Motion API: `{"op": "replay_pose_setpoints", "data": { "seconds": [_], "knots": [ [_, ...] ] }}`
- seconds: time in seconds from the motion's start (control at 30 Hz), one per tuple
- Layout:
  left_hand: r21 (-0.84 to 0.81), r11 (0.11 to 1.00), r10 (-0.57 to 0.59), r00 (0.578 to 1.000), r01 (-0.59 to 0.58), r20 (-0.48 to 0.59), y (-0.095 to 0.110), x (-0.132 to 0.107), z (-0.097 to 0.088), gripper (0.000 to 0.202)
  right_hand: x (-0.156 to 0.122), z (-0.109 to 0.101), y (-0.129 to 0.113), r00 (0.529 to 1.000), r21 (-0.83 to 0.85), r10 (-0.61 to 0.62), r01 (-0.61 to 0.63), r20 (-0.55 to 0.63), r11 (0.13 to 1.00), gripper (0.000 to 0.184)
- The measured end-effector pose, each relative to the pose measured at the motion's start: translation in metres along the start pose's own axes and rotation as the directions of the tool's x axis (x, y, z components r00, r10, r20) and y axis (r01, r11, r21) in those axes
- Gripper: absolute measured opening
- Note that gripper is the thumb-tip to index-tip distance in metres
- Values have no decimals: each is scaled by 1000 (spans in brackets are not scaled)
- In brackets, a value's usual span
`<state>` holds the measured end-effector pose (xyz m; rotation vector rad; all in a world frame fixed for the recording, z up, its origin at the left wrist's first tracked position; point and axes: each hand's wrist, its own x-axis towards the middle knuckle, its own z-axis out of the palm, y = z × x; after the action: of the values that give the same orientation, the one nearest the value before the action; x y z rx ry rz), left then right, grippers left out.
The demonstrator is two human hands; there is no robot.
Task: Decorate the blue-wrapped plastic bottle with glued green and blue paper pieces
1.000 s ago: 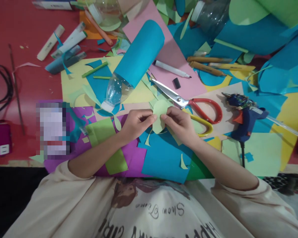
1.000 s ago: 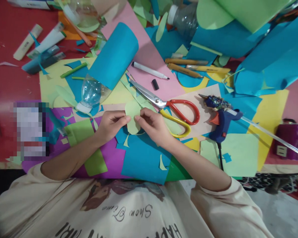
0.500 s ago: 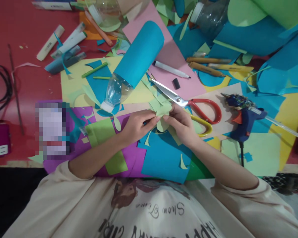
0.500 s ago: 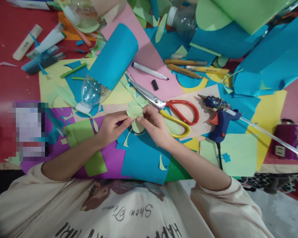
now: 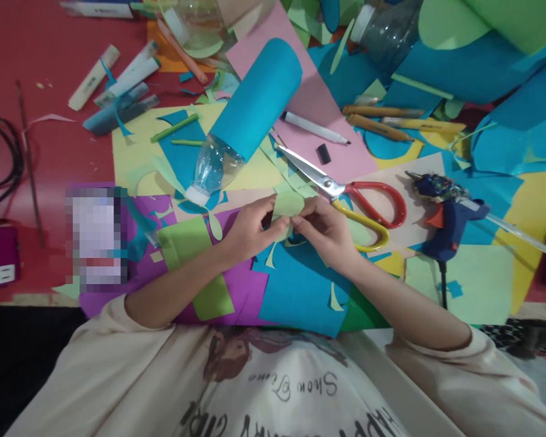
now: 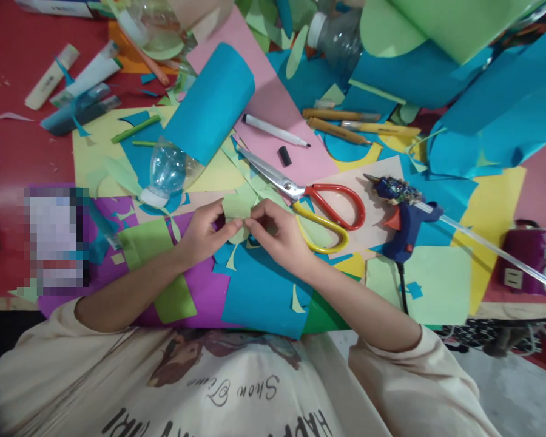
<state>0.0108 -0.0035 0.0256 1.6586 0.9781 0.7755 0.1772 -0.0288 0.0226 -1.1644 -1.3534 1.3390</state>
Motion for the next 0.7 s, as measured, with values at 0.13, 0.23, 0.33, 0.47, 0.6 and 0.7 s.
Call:
{"op": "replay_pose_setpoints", "data": {
  "seconds": [0.13, 0.23, 0.33, 0.47, 0.6, 0.7],
  "knots": [
    [-107, 994, -21, 999, 24, 30, 1, 2, -1, 8, 0, 0, 1, 998, -52, -55, 56, 12, 997, 17],
    [-196, 980, -9, 999, 17, 40, 1, 3, -2, 9, -1, 0, 1, 998, -58, -62, 63, 14, 996, 18],
    [-221, 975, -7, 999, 16, 41, 2, 4, -3, 15, -1, 1, -1, 998, -22, -58, 58, -1, 998, 18],
    [-171, 985, -26, 999, 31, 30, 1, 2, -4, 19, -1, 0, -4, 1000, 79, 22, -21, -14, 997, 18],
    [-221, 975, -3, 1000, -3, -24, -8, 0, -1, 7, 2, -2, -6, 984, 149, 166, -155, -69, 977, 22],
    [-249, 964, 58, 989, -90, -133, -14, -1, 2, 18, 5, -3, -7, 971, 172, 217, -198, -96, 965, 22]
  ]
}}
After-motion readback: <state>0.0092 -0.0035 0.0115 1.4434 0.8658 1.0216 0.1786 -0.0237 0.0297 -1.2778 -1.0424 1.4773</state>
